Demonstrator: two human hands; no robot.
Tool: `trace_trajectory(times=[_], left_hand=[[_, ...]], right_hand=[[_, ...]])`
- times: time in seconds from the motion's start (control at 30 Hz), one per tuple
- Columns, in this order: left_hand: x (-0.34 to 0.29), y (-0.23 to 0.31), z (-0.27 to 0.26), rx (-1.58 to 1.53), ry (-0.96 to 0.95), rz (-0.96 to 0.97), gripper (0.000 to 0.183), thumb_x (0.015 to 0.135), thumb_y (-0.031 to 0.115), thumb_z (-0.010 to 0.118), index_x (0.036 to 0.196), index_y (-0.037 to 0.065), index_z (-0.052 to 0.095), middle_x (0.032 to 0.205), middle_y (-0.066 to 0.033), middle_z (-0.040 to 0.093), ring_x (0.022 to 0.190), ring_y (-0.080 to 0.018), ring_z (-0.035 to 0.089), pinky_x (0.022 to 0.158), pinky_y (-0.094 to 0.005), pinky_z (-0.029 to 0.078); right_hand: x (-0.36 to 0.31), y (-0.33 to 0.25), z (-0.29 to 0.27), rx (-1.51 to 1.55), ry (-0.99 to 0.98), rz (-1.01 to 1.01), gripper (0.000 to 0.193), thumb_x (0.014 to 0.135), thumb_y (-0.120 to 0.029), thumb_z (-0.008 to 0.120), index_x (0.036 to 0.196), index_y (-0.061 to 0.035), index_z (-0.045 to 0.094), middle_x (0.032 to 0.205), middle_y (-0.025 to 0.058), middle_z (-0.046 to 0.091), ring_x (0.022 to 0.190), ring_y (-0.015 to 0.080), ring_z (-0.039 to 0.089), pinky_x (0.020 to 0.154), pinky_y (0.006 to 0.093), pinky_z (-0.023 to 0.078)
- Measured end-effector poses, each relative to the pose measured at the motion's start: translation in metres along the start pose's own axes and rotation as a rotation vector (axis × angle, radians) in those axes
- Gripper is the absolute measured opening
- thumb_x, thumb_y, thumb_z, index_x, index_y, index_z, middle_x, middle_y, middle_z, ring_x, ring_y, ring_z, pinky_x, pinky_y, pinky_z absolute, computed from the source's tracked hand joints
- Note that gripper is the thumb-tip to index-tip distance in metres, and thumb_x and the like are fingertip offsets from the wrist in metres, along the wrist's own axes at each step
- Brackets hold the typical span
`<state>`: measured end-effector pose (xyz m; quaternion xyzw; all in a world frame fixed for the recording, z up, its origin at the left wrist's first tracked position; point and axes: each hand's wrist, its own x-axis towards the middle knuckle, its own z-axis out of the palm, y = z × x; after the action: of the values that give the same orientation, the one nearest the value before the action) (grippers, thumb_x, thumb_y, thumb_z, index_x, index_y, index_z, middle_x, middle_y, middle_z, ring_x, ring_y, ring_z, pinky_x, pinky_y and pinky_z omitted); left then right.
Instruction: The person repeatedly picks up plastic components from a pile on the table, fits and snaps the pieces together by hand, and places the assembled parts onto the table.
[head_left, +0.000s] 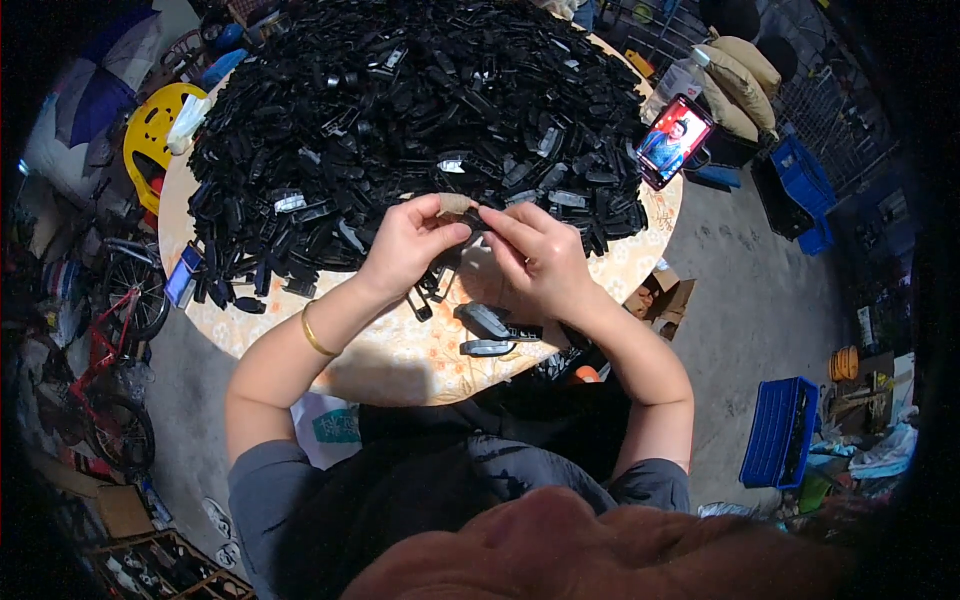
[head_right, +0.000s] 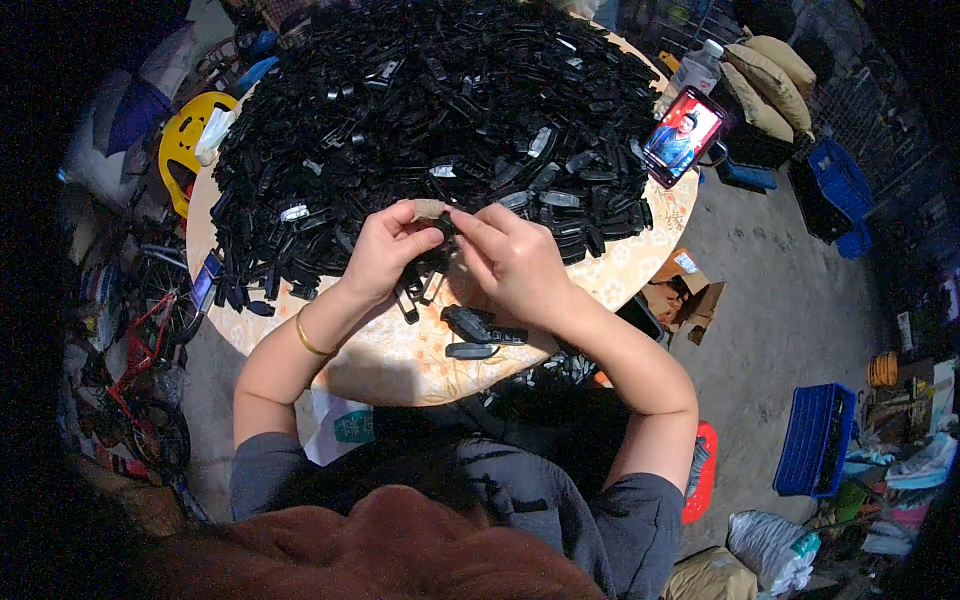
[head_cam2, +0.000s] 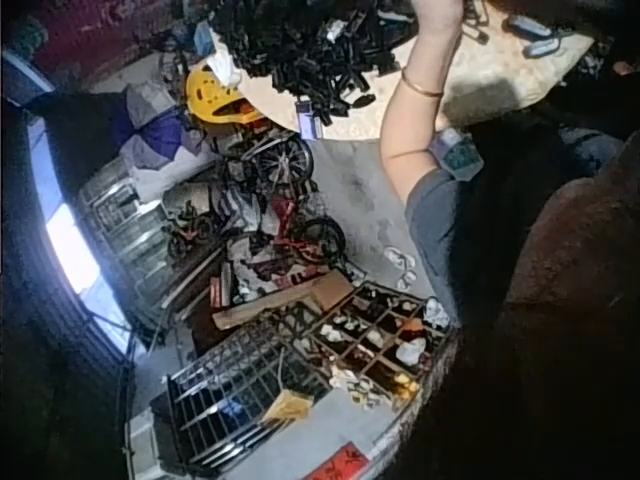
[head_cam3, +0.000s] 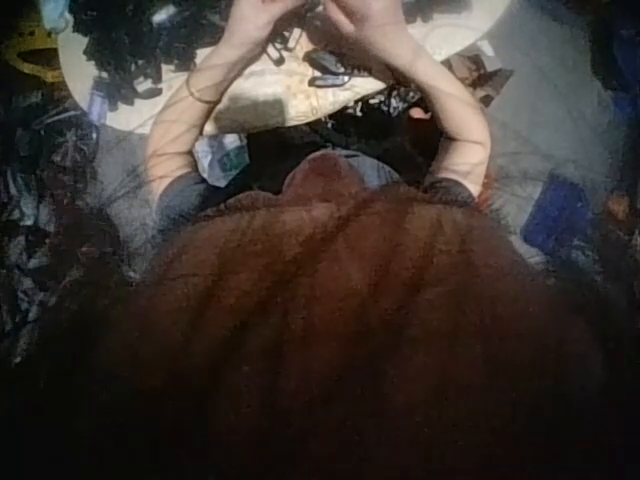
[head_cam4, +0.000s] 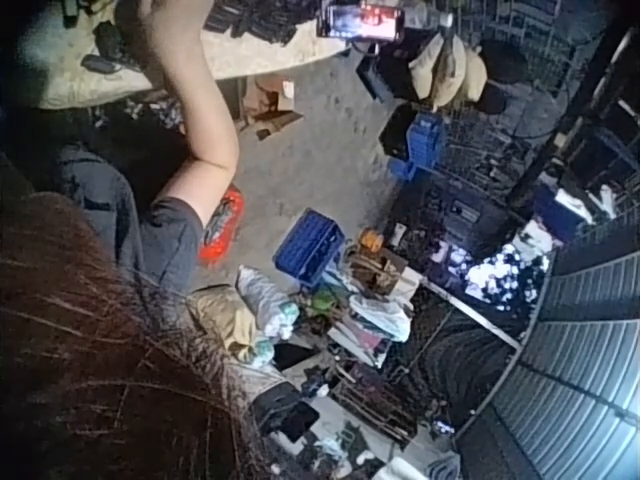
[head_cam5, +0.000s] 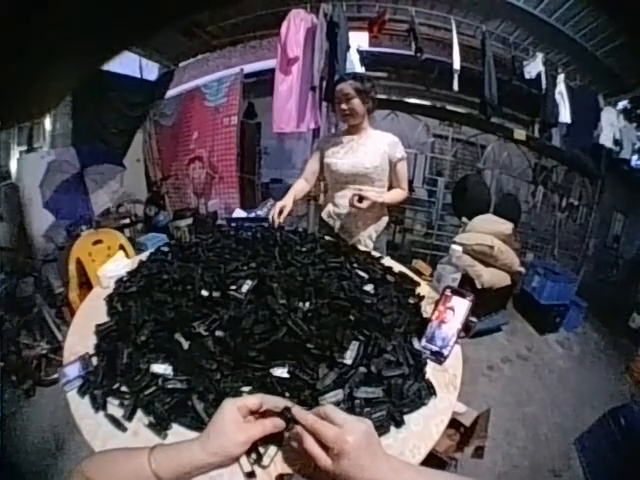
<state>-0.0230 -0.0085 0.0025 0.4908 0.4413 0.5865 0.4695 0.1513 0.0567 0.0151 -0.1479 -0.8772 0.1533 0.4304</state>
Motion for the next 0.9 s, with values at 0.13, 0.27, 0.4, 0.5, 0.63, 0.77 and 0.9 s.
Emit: trace_trajectory(times=[0.13, 0.27, 0.4, 0.5, 0.63, 0.77, 0.9], left_hand=[[-0.001, 0.002, -0.001, 0.08, -0.042, -0.073, 0.024, 0.082, 0.0, 0.058, 0.106, -0.002, 0.059, 0.096, -0.0049, 0.063, 0.086, -0.0092, 0.058, 0.078, -0.0229, 0.047], [-0.002, -0.003, 0.001, -0.053, -0.026, -0.153, 0.025, 0.082, -0.001, 0.057, 0.107, -0.002, 0.058, 0.098, -0.0056, 0.063, 0.086, -0.0101, 0.059, 0.079, -0.0238, 0.048], [-0.003, 0.001, 0.008, -0.313, -0.021, -0.133, 0.026, 0.083, -0.001, 0.056, 0.109, -0.001, 0.057, 0.1, -0.0063, 0.062, 0.088, -0.0118, 0.059, 0.08, -0.0254, 0.048], [-0.002, -0.001, 0.006, -0.354, 0.026, -0.095, 0.026, 0.084, 0.001, 0.056, 0.11, 0.0, 0.056, 0.102, -0.007, 0.061, 0.091, -0.0134, 0.059, 0.082, -0.0266, 0.049], [0.0, 0.0, -0.003, -0.46, 0.017, -0.127, 0.027, 0.084, 0.003, 0.059, 0.111, 0.001, 0.055, 0.102, -0.0078, 0.061, 0.092, -0.0137, 0.059, 0.081, -0.0262, 0.049], [0.0, -0.001, -0.008, -0.561, -0.153, -0.17, 0.026, 0.084, 0.003, 0.06, 0.11, 0.003, 0.057, 0.095, -0.0058, 0.062, 0.084, -0.013, 0.061, 0.073, -0.0242, 0.051], [-0.002, 0.007, 0.001, -0.555, -0.249, -0.194, 0.025, 0.083, 0.003, 0.06, 0.108, 0.003, 0.059, 0.089, -0.0042, 0.063, 0.073, -0.0104, 0.061, 0.068, -0.0208, 0.051]], right_hand=[[0.002, 0.004, -0.012, 0.055, -0.169, 0.004, 0.024, 0.078, -0.004, 0.063, 0.101, -0.0008, 0.063, 0.076, 0.0122, 0.058, 0.056, 0.0223, 0.058, 0.049, 0.0286, 0.046], [-0.001, 0.003, -0.007, 0.077, -0.181, 0.007, 0.025, 0.078, -0.004, 0.063, 0.103, -0.0001, 0.062, 0.077, 0.0124, 0.057, 0.056, 0.024, 0.058, 0.049, 0.0305, 0.046], [-0.005, -0.01, 0.008, -0.03, 0.076, -0.015, 0.029, 0.078, -0.003, 0.062, 0.107, -0.0001, 0.06, 0.081, 0.0129, 0.059, 0.06, 0.0253, 0.06, 0.051, 0.0313, 0.048], [-0.004, -0.002, 0.014, -0.012, 0.074, -0.045, 0.034, 0.08, -0.007, 0.061, 0.113, -0.0008, 0.056, 0.087, 0.0135, 0.058, 0.066, 0.0269, 0.061, 0.055, 0.0322, 0.05], [-0.006, 0.001, 0.018, 0.594, -0.067, 0.428, 0.04, 0.083, -0.016, 0.063, 0.117, 0.0005, 0.05, 0.095, 0.0106, 0.059, 0.083, 0.0166, 0.06, 0.072, 0.0282, 0.049], [0.0, 0.01, 0.003, 1.328, -0.463, 0.827, 0.027, 0.086, -0.015, 0.061, 0.107, 0.0013, 0.055, 0.093, 0.0066, 0.062, 0.082, 0.0109, 0.058, 0.071, 0.0252, 0.05], [-0.005, 0.014, 0.003, 1.279, -0.513, 0.709, 0.016, 0.086, -0.011, 0.06, 0.096, 0.0014, 0.062, 0.09, 0.0046, 0.064, 0.078, 0.011, 0.059, 0.068, 0.0252, 0.05]])
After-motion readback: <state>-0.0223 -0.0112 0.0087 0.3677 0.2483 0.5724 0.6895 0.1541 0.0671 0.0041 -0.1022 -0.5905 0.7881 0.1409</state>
